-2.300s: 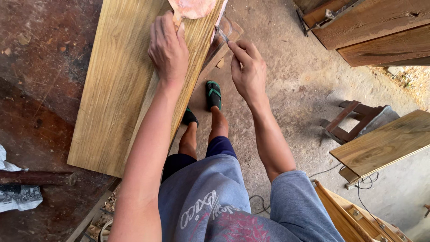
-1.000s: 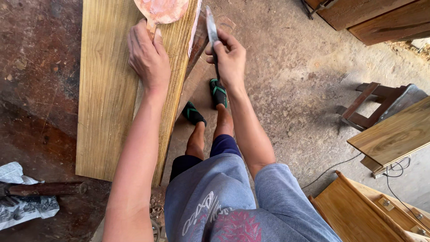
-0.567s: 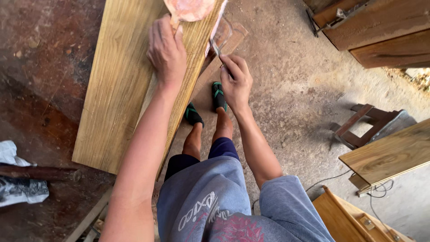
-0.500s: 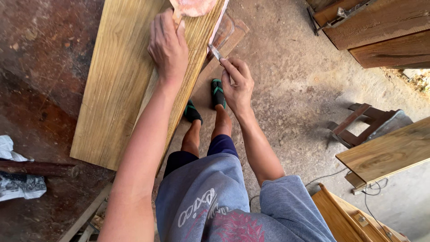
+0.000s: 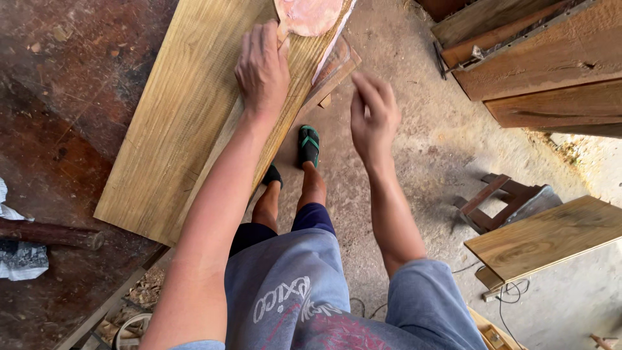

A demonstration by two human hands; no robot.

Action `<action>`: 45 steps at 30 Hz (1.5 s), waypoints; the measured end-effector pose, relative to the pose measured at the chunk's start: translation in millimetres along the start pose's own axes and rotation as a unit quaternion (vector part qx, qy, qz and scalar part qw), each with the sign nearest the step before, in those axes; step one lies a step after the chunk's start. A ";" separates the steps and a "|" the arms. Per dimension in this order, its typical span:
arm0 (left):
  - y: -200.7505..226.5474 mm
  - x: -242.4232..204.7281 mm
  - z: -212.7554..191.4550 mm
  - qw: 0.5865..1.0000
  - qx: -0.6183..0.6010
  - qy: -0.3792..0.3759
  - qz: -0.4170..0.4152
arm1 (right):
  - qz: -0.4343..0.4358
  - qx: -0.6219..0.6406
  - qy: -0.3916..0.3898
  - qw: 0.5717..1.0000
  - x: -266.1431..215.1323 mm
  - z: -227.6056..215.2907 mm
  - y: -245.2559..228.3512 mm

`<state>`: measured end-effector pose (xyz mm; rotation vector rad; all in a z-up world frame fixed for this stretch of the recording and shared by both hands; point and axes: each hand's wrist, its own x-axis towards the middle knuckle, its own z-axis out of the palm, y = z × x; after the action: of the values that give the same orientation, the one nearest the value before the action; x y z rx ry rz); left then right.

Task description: The person applies pink wood filler to the edges of a wooden plank using a putty knife, smoothing it along the seams. They then scrape excess filler from the putty knife into a metal bucket.

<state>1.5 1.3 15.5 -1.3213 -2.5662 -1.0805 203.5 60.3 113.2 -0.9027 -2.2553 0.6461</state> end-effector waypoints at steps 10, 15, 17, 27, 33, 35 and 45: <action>-13.8 -8.3 21.4 1.000 -0.005 -0.010 -0.007 | -0.089 -0.031 -0.028 0.995 108.8 41.9 -43.7; -15.0 -13.4 22.2 1.000 -0.012 0.006 0.005 | -0.098 -0.013 -0.039 0.994 117.8 40.2 -75.7; -15.4 -14.3 21.6 1.000 -0.018 0.001 0.002 | -0.099 0.012 -0.045 0.994 122.4 40.0 -82.3; -13.2 -7.7 20.2 1.000 0.011 -0.026 -0.007 | 0.174 0.120 -0.052 0.976 4.6 16.5 -38.3; 1.1 -8.4 -5.2 1.000 0.010 -0.016 0.001 | 0.245 0.269 0.054 0.930 -55.0 69.3 -13.5; 2.3 -5.9 -5.4 1.000 0.015 -0.005 0.011 | 0.243 0.234 0.035 0.941 -62.1 78.5 -12.3; -1.2 -8.2 0.3 0.999 -0.001 0.017 0.030 | 0.082 -0.002 -0.036 0.996 -59.7 33.6 19.1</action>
<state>5.8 -4.6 11.7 -1.3596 -2.4846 -1.0845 222.7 21.9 56.5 -1.0919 -2.2618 0.7595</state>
